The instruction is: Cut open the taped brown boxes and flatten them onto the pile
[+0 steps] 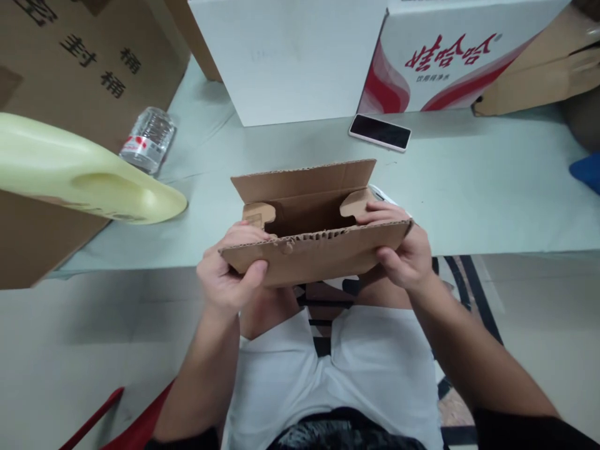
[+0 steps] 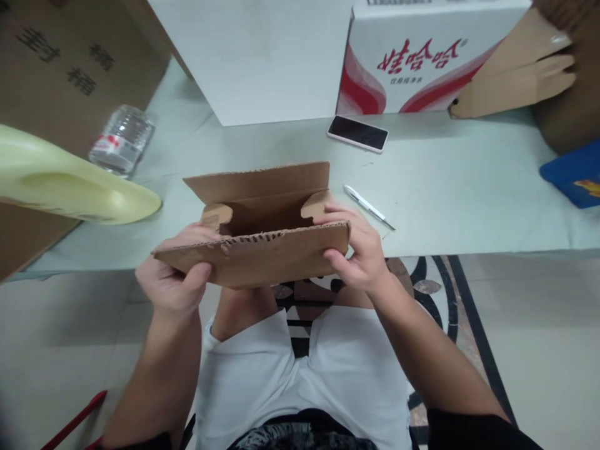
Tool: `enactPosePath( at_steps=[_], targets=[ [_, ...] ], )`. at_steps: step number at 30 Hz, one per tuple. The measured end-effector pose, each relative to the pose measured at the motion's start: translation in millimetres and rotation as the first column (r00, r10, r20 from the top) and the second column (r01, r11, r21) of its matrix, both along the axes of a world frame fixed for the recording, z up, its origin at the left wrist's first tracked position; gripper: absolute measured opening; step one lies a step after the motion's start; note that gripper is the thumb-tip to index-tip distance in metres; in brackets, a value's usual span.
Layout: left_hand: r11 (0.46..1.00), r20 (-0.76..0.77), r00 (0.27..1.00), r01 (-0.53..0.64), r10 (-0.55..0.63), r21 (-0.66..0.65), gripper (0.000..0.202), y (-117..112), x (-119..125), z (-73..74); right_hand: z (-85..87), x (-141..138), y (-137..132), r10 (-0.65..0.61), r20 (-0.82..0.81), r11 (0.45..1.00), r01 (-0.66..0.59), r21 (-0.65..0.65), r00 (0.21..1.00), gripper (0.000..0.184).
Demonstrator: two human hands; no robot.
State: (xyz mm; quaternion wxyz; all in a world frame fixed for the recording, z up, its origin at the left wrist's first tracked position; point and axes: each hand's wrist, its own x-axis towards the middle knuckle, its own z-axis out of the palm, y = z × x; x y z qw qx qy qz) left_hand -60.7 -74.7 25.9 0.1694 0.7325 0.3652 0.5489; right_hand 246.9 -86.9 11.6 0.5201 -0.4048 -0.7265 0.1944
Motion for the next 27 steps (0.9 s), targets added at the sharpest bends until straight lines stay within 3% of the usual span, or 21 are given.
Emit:
enactPosePath(
  at_steps=[3,6,9,13,16,19,21,24,26,27],
  targets=[
    [0.982,0.036,0.987,-0.152,0.157,-0.113,0.052,-3,0,-2.2,-6.1,-11,-6,-0.054,-0.041,0.998,0.053,-0.027,0.998,0.028],
    [0.958,0.045,0.995,-0.070,0.085,-0.278,0.078,-3,-1,-7.2,-13.0,-21,-19,-0.167,-0.154,0.984,0.153,-0.094,0.974,0.037],
    [0.970,0.059,0.997,-0.024,0.039,-0.242,0.085,0,0,-12.8,-17.1,-29,-28,-0.239,-0.152,0.965,0.217,-0.145,0.959,0.061],
    [0.962,0.063,0.995,-0.060,0.080,-0.265,0.101,4,-1,-15.6,-19.5,-29,-27,-0.179,-0.077,0.967,0.161,-0.196,0.981,0.074],
    [0.951,-0.013,0.999,-0.036,0.033,-0.308,0.097,6,-3,-17.0,-24.9,-28,-24,-0.120,-0.071,0.981,0.107,-0.163,0.990,0.076],
    [0.971,0.015,0.999,-0.041,0.046,-0.234,0.091,8,-7,-19.9,-30.4,-30,-25,-0.165,-0.117,0.979,0.149,-0.137,0.979,0.077],
    [0.980,-0.012,0.999,-0.049,0.048,-0.191,0.072,8,-9,-20.4,-31.0,-32,-26,-0.200,-0.116,0.973,0.184,-0.138,0.973,0.074],
    [0.982,-0.146,0.989,-0.054,0.027,-0.182,0.036,6,-12,-17.9,-30.9,-33,-28,-0.210,-0.014,0.969,0.206,-0.139,0.978,0.053],
    [0.978,-0.174,0.985,-0.048,0.013,-0.201,0.032,4,-14,-16.5,-36.4,-32,-29,-0.194,-0.043,0.972,0.186,-0.143,0.980,0.048],
    [0.976,-0.164,0.986,-0.046,0.011,-0.213,0.032,4,-15,-16.7,-41.9,-32,-30,-0.186,-0.102,0.973,0.169,-0.154,0.977,0.054]
  ],
)
